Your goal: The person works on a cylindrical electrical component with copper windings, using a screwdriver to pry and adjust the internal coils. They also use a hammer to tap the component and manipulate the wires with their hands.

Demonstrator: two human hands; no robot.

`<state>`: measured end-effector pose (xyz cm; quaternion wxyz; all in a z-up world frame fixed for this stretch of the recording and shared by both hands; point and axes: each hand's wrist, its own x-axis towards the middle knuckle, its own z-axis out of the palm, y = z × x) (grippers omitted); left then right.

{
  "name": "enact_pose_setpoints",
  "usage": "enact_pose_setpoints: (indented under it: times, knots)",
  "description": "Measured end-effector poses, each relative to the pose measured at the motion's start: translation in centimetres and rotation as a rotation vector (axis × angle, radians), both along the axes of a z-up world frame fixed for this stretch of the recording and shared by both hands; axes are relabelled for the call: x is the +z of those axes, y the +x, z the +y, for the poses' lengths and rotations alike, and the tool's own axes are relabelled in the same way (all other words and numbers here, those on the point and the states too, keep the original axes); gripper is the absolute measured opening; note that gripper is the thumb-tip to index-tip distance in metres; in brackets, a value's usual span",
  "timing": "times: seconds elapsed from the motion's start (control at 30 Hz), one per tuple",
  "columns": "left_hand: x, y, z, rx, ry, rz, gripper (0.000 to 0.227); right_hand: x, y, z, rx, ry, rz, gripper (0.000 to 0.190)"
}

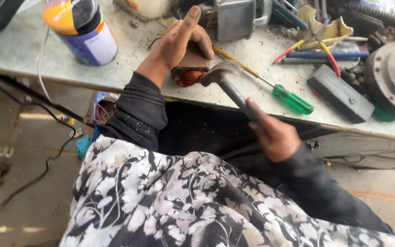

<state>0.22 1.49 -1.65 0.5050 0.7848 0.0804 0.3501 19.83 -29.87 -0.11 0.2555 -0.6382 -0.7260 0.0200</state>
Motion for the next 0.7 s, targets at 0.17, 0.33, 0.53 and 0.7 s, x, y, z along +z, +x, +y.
enact_pose_setpoints:
  times: [0.17,0.33,0.53,0.7]
  knots:
    - [0.2,0.0,0.5,-0.004,0.009,-0.003,0.098,0.1,0.3,-0.5,0.054,0.16,0.22,0.04]
    - [0.7,0.0,0.3,0.041,0.103,0.008,0.1,-2.4,1.5,0.7,0.058,0.055,0.004,0.035]
    - [0.0,-0.1,1.3,-0.068,-0.067,0.037,0.09,-1.7,2.2,-0.1,-0.173,0.05,1.177,0.047]
    - [-0.4,-0.2,1.1,-0.025,-0.04,-0.003,0.09,-2.9,1.2,1.1,-0.006,-0.12,-0.125,0.051]
